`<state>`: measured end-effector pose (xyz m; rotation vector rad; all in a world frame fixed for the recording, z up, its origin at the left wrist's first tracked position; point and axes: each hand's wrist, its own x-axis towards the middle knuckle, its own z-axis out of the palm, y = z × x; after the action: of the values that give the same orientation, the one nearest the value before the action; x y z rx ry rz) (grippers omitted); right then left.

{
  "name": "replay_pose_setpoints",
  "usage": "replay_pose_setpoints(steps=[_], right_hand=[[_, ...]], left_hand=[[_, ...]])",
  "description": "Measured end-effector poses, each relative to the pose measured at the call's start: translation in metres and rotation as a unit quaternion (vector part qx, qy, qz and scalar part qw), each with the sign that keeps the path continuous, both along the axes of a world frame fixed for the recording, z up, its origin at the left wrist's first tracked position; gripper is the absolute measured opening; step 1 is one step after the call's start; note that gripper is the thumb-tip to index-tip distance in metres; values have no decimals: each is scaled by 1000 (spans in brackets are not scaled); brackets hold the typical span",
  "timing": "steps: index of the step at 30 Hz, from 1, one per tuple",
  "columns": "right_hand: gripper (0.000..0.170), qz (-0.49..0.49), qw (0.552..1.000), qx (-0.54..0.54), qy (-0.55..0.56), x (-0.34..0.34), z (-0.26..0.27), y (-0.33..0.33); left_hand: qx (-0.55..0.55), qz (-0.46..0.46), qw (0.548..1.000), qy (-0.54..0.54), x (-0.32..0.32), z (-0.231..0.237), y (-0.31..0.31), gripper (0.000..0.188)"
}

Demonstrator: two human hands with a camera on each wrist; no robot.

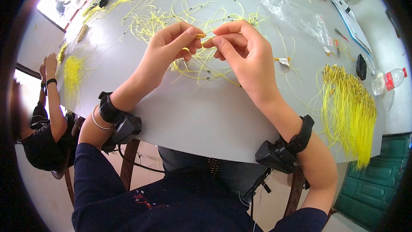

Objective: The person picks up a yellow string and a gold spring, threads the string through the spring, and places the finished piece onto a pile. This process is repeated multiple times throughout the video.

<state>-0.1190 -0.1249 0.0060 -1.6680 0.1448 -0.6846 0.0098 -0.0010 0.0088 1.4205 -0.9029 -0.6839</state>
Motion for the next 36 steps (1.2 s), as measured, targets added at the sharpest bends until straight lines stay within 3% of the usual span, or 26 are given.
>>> replay_pose_setpoints(steps=[14,20,26,36], right_hand=[[5,-33,996,-77,0,0,0,2],[10,-29,999,-16,-10,-1,1,-1],[10,-34,999,-15,2,-2,4,1],[5,-6,999,-36,-9,1,-2,-1]], left_hand=[[1,-30,999,-14,-5,1,1,25],[-7,-37,999,-13,-4,0,1,26],[-10,-59,998,-20,-4,1,2,25],[-5,-19,994,-105,-2,-4,0,22]])
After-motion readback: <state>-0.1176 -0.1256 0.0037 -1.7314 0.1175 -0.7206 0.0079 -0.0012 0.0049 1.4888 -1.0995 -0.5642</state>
